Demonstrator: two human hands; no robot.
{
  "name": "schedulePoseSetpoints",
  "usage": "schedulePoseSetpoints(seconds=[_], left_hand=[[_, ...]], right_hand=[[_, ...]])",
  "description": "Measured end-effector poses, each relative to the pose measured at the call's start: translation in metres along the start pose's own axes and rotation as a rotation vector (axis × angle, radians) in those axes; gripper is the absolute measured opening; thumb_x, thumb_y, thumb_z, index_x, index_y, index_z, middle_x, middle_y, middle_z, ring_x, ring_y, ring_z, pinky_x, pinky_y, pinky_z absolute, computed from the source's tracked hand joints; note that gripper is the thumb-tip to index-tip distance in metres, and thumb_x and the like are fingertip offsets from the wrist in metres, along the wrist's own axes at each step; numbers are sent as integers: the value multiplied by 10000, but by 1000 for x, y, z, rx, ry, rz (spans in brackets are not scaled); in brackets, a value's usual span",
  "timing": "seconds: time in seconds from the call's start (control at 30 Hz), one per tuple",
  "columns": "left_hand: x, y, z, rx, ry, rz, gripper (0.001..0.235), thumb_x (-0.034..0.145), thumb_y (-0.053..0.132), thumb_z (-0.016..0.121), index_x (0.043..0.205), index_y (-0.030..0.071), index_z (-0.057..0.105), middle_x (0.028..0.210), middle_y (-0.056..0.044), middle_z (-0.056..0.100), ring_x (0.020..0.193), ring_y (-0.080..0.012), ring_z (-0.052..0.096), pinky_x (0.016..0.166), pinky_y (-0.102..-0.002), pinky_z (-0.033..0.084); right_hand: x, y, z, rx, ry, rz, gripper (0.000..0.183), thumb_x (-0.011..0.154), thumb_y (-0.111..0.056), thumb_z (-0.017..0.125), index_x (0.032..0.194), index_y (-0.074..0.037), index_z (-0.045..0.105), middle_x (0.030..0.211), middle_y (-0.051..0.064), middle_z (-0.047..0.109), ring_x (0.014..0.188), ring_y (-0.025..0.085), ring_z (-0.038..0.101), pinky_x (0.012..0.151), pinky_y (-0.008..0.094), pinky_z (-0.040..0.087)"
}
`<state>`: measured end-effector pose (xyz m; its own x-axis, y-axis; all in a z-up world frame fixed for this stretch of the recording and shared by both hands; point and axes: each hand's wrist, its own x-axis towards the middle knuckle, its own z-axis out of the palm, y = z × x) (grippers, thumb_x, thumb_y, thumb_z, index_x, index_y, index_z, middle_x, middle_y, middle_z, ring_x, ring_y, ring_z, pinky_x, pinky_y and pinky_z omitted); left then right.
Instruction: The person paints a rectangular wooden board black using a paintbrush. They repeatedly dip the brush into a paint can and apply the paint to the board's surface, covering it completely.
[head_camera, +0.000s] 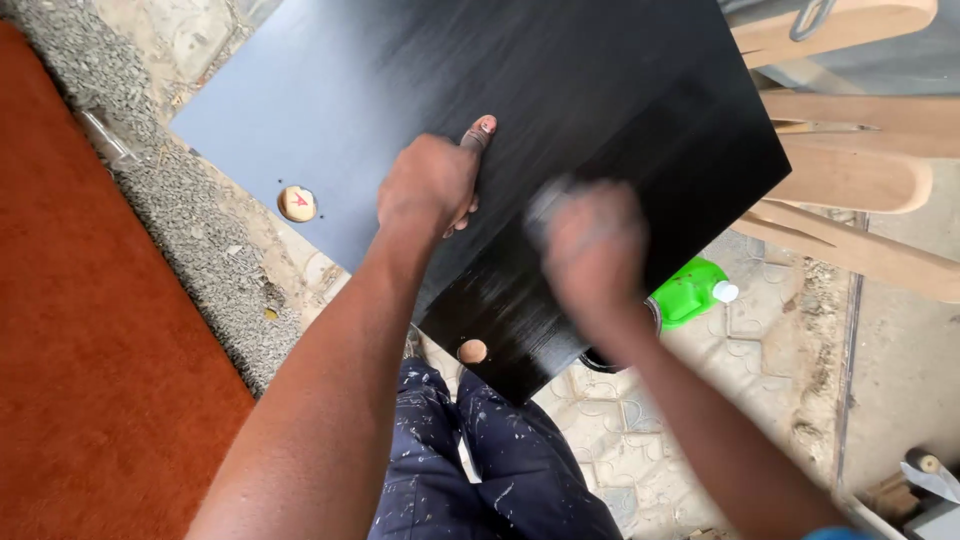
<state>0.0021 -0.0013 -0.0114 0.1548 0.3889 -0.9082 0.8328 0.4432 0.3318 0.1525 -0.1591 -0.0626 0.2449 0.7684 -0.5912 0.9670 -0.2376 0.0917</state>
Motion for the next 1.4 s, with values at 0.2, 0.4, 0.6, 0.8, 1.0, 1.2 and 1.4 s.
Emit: schedulePoseSetpoints(seconds=[0.2,0.4,0.6,0.8,1.0,1.2,1.4], left_hand=[[0,-2,-4,2,10,-3,727,943,711,422,628,130,725,519,-64,654,594,-278,746,734,-396,584],[-1,0,-11,13,23,24,717,922,684,388,619,134,735,533,-56,680,640,-263,774,740,-382,597],[-8,4,-16,49,-16,3,775,870,756,393,665,111,771,630,-77,737,806,-270,795,855,-392,586],[3,2,-8,36,-2,9,731,920,709,414,629,123,739,526,-60,673,621,-295,762,729,-402,599],[0,9,-13,48,-14,-22,759,936,714,396,611,112,725,518,-70,668,597,-281,756,728,-402,601],[-9,13,-24,96,-77,-29,776,959,707,297,603,102,627,594,-71,698,626,-260,714,833,-373,530],[-21,5,-16,76,-41,17,744,942,699,257,636,102,578,644,-50,683,568,-247,654,828,-364,519]], right_hand=[[149,239,13,137,978,186,435,1015,-273,928,1223,-28,634,1105,192,634,1054,396,643,979,467,477],[-35,-72,-14,706,699,123,256,830,-8,841,977,-27,632,853,168,632,839,393,660,771,480,509],[-90,-161,39,531,743,-562,90,797,-171,690,815,-88,720,963,113,661,1001,380,676,753,465,598],[82,105,8,-83,328,278,236,750,-236,824,910,-95,723,854,106,679,870,303,691,718,438,607],[147,213,-40,230,793,255,264,887,-236,887,983,-82,696,873,128,706,813,335,705,680,453,572],[-34,-131,-9,563,513,90,135,843,-155,726,871,-124,597,696,33,682,572,247,655,499,412,499],[-131,-215,54,810,551,-300,222,527,71,574,590,-105,453,601,115,521,596,315,546,513,396,427]])
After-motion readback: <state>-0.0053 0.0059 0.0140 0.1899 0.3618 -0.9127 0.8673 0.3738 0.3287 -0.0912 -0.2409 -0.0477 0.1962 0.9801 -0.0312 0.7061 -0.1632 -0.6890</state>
